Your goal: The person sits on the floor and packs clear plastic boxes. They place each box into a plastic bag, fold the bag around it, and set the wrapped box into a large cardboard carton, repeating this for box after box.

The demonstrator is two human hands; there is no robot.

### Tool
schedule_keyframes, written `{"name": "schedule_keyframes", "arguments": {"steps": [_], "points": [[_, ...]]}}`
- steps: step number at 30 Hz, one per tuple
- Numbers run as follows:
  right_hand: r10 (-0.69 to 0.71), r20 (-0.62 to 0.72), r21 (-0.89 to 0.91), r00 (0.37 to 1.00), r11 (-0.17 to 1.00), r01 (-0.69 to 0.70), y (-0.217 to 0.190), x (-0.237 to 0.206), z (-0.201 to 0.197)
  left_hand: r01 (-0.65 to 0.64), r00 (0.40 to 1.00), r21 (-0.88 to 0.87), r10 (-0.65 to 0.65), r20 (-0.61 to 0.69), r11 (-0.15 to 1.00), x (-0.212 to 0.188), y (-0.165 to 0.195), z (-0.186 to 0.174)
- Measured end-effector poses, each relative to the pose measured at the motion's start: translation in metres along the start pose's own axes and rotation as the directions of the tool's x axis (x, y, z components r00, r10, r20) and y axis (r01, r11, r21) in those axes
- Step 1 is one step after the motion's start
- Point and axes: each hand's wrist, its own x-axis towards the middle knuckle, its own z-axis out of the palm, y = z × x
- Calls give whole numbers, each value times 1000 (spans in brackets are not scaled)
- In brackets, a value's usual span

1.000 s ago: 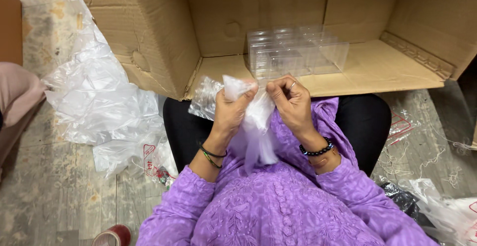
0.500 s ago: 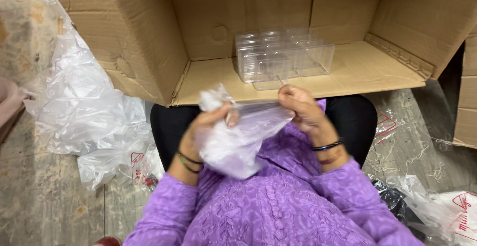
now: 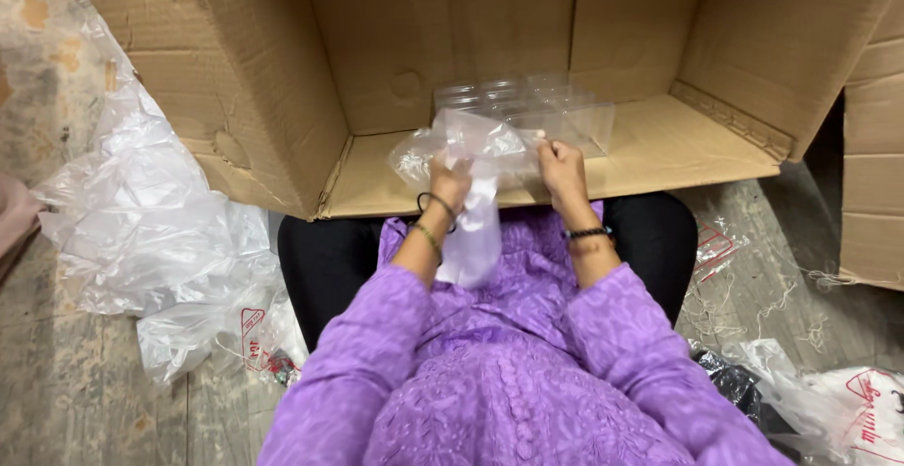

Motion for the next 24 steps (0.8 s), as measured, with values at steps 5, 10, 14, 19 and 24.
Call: {"name": "schedule_keyframes", "arguments": {"steps": [5, 10, 14, 19, 24], "points": [[111, 214, 429, 970, 882, -196, 4, -25, -11, 388, 919, -669, -208, 335, 635, -25, -26, -21], [-59, 256, 548, 965, 831, -95, -3, -49, -5, 417, 873, -361, -257, 414, 834, -22, -19, -38], [-47, 376, 404, 925, 907, -119, -1, -59, 5, 246, 750, 75, -239, 617, 966, -56, 12, -56], [-72, 587, 190, 807, 980, -51, -2, -77, 48, 465, 650, -141, -229, 725, 874, -127, 62, -109], [-120, 578, 20, 807, 991, 133, -15, -69, 48, -88, 994, -305, 64, -88, 948, -88, 113, -299]]}}
